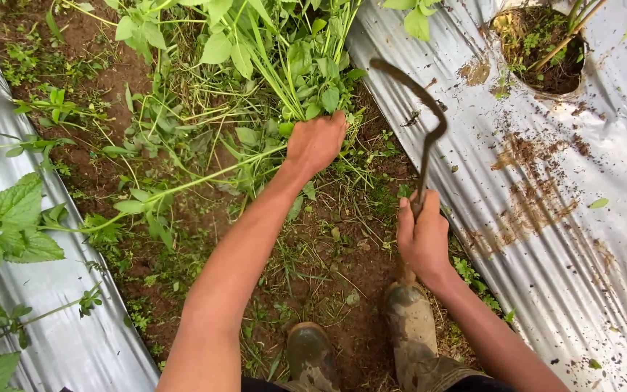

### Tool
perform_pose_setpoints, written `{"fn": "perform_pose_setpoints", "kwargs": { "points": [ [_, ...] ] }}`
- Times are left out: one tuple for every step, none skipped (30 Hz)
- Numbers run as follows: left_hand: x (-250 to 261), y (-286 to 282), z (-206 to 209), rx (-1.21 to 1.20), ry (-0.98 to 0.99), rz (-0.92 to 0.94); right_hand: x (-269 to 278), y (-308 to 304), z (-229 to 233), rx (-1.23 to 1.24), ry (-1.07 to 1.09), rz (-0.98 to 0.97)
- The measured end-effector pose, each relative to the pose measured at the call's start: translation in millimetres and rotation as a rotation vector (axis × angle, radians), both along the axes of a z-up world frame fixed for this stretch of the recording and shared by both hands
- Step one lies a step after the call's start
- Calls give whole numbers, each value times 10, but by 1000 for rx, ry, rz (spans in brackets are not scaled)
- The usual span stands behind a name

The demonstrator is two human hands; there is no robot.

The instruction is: The person uses a sickle to cut weeds at the base of plants growing through a white plastic mulch sheet. They pull the cut weeds by hand and toss them aside, repeating the process along the row.

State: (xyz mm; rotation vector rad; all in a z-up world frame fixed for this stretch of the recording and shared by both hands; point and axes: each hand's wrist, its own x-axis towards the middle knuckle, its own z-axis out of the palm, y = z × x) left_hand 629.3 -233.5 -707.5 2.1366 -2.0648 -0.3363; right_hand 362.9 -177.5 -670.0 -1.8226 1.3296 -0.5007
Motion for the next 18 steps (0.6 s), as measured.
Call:
{"fn": "perform_pose_setpoints", "kwargs": {
  "points": [
    [10,-5,-40,0,19,-5,7,21,30,-35,-27,-21],
    [19,-7,-84,-1,38,-11,13,46,57,-70,-55,-41],
    [7,21,-61,6,42,-9,16,27,2,-63,-51,-41],
    [-9,45,-35,-5,41,-13,14,7,-51,-26,-24,14],
    [-2,-8,12,-28,33,-20,34,-79,-106,-1,-4,65],
    [-12,-29,50,-35,30,-22,18,-89,-112,-8,-7,63],
    [-20,0,77,0,62,-8,3,-59,-117,0,-35,52],
    [-27,26,100,35,94,6,-10,-32,-127,7,-64,41],
    [-26,23,92,38,94,6,-8,0,-52,10,-64,41],
    [-25,20,85,32,80,-4,-6,31,24,-24,-85,30],
    [-12,12,87,23,66,-12,8,52,107,-61,-105,22],
    [3,9,100,22,66,-10,3,4,-36,-62,-105,24],
    [-4,16,107,18,55,-33,-20,-20,-179,-50,-104,-3],
    [-13,25,117,15,43,-56,-46,-41,-321,-38,-103,-29],
    [-34,44,114,12,43,-54,-47,-58,-255,-41,-103,-28],
    [-53,63,114,32,24,-51,-46,-75,-186,40,-41,-5],
    [-54,69,117,52,1,-49,-28,-99,-125,120,17,15],
    [-22,33,101,49,-4,-50,-22,-115,-68,116,12,15]
  ]
}}
